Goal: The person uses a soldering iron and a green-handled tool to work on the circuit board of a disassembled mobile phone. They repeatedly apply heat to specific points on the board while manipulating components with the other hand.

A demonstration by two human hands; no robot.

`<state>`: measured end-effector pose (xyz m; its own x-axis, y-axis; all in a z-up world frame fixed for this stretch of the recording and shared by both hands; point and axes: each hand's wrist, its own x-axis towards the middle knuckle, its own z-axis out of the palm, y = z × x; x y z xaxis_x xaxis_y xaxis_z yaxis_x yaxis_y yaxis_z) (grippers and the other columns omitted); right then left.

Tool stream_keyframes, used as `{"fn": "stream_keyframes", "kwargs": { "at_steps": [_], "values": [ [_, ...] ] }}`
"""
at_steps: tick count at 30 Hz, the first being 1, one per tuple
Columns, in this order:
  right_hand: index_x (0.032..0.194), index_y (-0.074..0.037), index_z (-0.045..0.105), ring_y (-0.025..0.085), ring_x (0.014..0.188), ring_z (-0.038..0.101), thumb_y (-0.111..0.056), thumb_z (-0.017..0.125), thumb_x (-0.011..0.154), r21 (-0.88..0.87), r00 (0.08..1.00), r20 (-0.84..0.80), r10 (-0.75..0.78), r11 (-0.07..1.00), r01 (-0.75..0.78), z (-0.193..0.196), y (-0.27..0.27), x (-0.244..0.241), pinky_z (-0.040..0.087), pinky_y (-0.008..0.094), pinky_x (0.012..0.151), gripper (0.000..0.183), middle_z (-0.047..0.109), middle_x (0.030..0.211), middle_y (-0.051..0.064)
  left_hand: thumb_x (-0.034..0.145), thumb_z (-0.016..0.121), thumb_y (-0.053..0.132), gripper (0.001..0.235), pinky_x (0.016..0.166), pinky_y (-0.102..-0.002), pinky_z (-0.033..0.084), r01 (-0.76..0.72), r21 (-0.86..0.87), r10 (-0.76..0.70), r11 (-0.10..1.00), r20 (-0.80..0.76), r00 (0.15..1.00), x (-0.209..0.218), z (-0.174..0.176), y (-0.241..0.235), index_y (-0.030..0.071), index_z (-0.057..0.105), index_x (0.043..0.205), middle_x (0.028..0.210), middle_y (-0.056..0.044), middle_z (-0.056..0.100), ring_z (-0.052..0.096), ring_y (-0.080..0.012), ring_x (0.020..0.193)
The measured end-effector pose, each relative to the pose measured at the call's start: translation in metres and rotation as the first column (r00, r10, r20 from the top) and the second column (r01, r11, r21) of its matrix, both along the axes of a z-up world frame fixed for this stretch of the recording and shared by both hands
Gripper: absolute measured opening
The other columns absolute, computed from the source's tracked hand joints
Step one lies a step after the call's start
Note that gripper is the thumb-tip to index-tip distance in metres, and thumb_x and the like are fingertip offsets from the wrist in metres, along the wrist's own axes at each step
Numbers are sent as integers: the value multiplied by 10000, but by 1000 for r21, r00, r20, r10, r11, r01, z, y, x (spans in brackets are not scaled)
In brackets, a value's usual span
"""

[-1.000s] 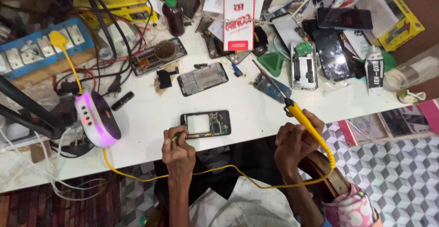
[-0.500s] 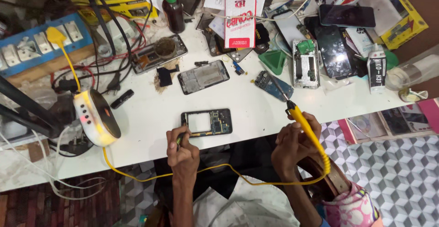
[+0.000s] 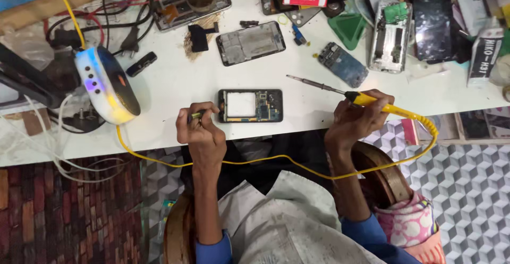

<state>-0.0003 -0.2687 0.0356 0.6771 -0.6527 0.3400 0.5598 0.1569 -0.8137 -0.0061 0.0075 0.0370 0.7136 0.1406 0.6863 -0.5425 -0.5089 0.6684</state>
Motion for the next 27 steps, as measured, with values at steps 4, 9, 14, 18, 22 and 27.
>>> {"fn": "stream_keyframes", "kwargs": {
  "at_steps": [4,9,14,18,22,27],
  "values": [
    [1184,-102,443,95,502,390,-458,500,1160,72,989,-141,-51,995,62,-1,-1,4,296,233,437,361,469,832,34,1072,398,-150,676,746,-374,495,27,50,-28,998,5,1000,-2,0,-8,228,32,1496,916,-160,605,563,-251,786],
    [1244,-109,448,116,457,400,-456,470,1157,-14,1000,-22,-9,1000,9,-10,-4,5,284,227,386,359,494,976,50,1076,379,-132,660,756,-347,547,119,-25,-116,993,107,988,1,-7,-16,244,39,1498,937,-178,615,593,-282,841],
    [1237,-117,431,121,455,394,-444,469,1152,-16,999,34,8,1000,-8,-10,-12,9,287,240,385,339,484,1009,44,1093,385,-106,607,729,-344,488,104,-68,-99,992,77,992,5,-2,-20,217,52,1484,938,-176,612,585,-262,821],
    [1205,-104,437,120,483,393,-493,417,1146,24,1000,-14,6,1000,-5,-9,-11,12,283,245,403,394,504,963,60,1113,395,-99,586,807,-386,489,163,-45,-163,986,-2,987,6,4,-18,198,53,1485,968,-174,613,570,-234,766],
    [1191,-93,446,128,455,396,-516,415,1153,21,1000,16,24,999,-25,-9,-8,10,290,243,385,426,491,901,39,1102,421,-127,627,763,-353,485,145,-35,-144,989,9,989,8,2,-18,216,63,1485,948,-159,611,561,-249,772],
    [1150,-77,458,143,498,418,-513,437,1132,94,999,-34,9,996,-6,-8,-7,12,287,253,416,437,528,836,82,1088,441,-139,689,734,-349,488,119,2,-119,993,86,989,6,-6,-22,243,39,1498,942,-163,617,557,-265,794]
  ]
}}
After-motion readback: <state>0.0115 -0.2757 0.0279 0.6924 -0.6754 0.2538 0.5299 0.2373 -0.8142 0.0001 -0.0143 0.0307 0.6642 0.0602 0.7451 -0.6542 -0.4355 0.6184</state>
